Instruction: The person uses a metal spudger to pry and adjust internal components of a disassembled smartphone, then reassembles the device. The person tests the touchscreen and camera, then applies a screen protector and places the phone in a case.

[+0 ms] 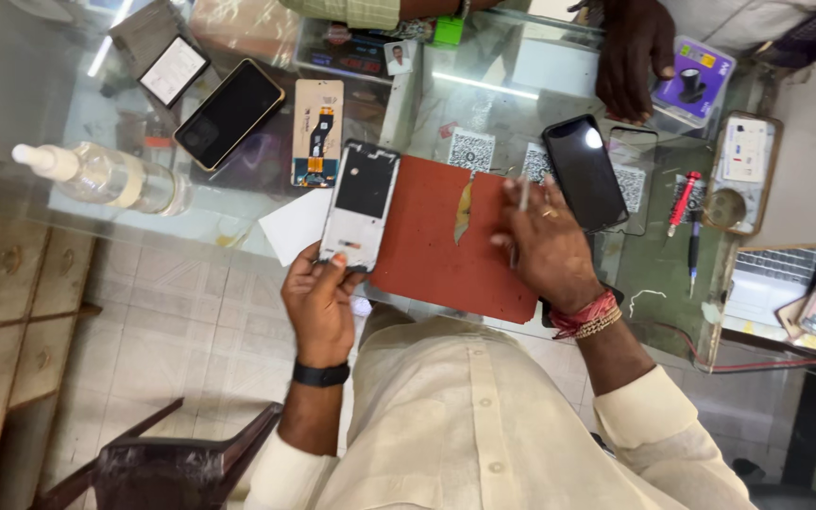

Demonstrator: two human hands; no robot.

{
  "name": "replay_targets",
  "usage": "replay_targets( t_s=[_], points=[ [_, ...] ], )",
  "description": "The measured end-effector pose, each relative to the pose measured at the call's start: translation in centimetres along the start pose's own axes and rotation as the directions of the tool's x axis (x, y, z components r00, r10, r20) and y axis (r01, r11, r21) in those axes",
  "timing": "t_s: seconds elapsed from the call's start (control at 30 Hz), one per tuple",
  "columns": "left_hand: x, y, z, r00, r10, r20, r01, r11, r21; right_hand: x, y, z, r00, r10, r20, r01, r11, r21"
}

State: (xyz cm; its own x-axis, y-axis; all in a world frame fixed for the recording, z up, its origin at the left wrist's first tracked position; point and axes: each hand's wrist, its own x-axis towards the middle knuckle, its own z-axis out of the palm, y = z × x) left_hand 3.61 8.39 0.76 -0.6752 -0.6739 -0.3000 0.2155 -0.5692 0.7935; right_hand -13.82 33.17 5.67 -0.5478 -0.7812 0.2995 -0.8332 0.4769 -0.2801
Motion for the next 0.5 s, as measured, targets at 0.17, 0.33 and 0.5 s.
replay_targets(
  t_s=[0.17, 0.33, 0.5],
  points=[
    [1.8, 1.4, -1.1, 0.987, -0.066, 0.144, 0.063, 0.998, 0.028, 1.0, -2.7, 0.6, 0.999, 0.013, -0.040, -0.011, 0.999, 0.048],
    [5.2, 4.7, -2.6, 0.972, -0.199, 0.125, 0.193, 0.979, 0.058, 3.3, -6.3, 2.2, 0.894, 0.253, -0.369, -0.259, 0.965, 0.033],
    [8.4, 8.8, -6.8, 0.981, -0.179, 0.072, 0.170, 0.979, 0.116, 5.0, -9.2, 4.8, 0.928, 0.263, -0.264, -0.260, 0.964, 0.049]
  ],
)
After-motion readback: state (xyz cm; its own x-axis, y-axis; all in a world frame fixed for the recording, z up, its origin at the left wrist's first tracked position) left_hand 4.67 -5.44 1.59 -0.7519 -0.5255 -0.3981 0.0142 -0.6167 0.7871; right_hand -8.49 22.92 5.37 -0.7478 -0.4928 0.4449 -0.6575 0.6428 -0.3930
